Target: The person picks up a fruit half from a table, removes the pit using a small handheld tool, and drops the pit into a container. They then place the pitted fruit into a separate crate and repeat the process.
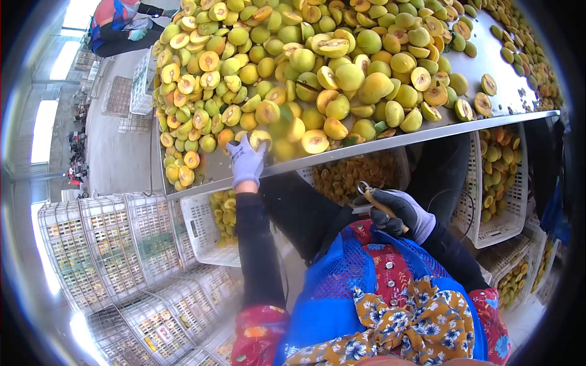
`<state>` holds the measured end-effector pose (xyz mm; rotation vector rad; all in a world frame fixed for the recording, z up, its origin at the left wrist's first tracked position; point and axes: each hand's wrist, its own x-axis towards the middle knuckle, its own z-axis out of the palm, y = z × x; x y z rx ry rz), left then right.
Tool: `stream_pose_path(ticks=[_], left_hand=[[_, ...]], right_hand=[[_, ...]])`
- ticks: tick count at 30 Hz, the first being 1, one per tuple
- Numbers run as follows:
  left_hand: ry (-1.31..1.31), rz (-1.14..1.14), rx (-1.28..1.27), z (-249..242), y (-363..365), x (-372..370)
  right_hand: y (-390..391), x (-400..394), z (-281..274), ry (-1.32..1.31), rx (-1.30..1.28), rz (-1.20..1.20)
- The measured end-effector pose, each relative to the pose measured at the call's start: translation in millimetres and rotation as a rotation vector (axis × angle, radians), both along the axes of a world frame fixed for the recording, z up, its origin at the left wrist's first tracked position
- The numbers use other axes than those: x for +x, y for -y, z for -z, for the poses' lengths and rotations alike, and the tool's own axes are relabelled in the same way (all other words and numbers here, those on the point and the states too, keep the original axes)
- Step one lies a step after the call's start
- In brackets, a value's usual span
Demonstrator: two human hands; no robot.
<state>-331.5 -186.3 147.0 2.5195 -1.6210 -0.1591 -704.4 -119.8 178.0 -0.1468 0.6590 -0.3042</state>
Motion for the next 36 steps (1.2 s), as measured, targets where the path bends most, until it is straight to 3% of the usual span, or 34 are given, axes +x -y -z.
stream_pose_path(ticks=[3,7,12,13,14,15,20,24,29,32,34,36], left_hand=[[-0.037,0.147,-0.023,18.4,8.4,10.1],[-1.168,-0.073,-0.402,-9.1,-11.4,-27.2],[-1.619,-0.045,-0.096,-54.8,-47.5,-104.4],[-1.575,-0.024,-0.006,-49.1,-53.5,-111.4],[-1.569,0.042,-0.072,-58.4,-55.4,-129.3],[-1.370,0.222,-0.167,-42.8,-64.0,-138.1],[-1.493,0.114,-0.162,-35.5,-75.7,-176.8],[-1.051,0.288,-0.207,-40.8,-76.1,-191.5],[-1.016,0.274,-0.306,-23.2,-76.1,-199.3],[-1.250,0.185,-0.260,-25.7,-73.1,-187.8],[-1.133,0.413,-0.309,-17.8,-75.0,-185.1],[-1.129,0.421,-0.248,-18.7,-79.5,-186.6]], right_hand=[[-1.2,-1.4,-10.9,-0.133,-0.178,-0.022],[4.0,11.7,-17.6,-0.309,-0.490,-0.039],[12.0,30.5,-10.8,-0.578,-1.009,0.115],[11.8,33.7,-8.5,-0.619,-0.998,0.165],[12.2,34.4,-8.8,-0.667,-1.069,0.182],[13.0,35.0,-8.8,-0.714,-1.140,0.199],[10.5,28.6,-4.8,-0.953,-1.180,0.147],[6.3,27.6,9.7,-0.831,-1.019,0.244],[2.4,26.0,1.9,-0.760,-1.119,0.340],[7.9,2.1,-20.5,-0.873,-1.141,0.024],[-4.0,-2.3,-8.4,-0.890,-1.337,-0.031],[-10.5,-1.6,-9.1,-0.898,-1.419,-0.071]])
